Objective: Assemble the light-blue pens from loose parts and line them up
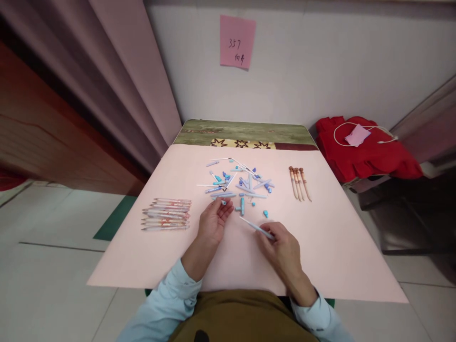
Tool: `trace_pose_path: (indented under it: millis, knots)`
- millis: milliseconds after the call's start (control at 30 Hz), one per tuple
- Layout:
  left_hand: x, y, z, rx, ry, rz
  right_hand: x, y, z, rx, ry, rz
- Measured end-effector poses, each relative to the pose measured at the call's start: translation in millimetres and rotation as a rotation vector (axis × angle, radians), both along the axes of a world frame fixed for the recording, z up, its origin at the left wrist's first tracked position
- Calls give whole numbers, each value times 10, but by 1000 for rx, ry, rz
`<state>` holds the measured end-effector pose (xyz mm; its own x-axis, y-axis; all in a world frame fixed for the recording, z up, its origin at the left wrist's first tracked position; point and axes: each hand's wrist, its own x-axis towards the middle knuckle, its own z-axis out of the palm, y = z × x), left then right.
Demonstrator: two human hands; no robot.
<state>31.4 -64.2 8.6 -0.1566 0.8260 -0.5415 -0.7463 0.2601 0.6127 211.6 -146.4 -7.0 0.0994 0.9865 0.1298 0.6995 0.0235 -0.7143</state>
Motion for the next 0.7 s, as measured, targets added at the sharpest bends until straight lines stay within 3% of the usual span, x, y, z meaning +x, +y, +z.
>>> trace_pose_path:
  millis: [133, 300, 433, 533, 700]
  knots:
    - [15, -23, 89, -42, -76, -24, 29, -49, -47, 113, -291, 27]
    - [40, -56, 202, -74, -127, -59, 17, 166, 81, 155, -315, 16]
    - [72, -91, 267, -82, -204, -140, -87, 577, 200, 90, -412, 28]
    - [89, -133, 306, -93, -243, -176, -188, 817, 172, -4, -557, 70]
    - [85, -182, 340, -106, -273, -192, -279, 920, 99, -63, -719, 141]
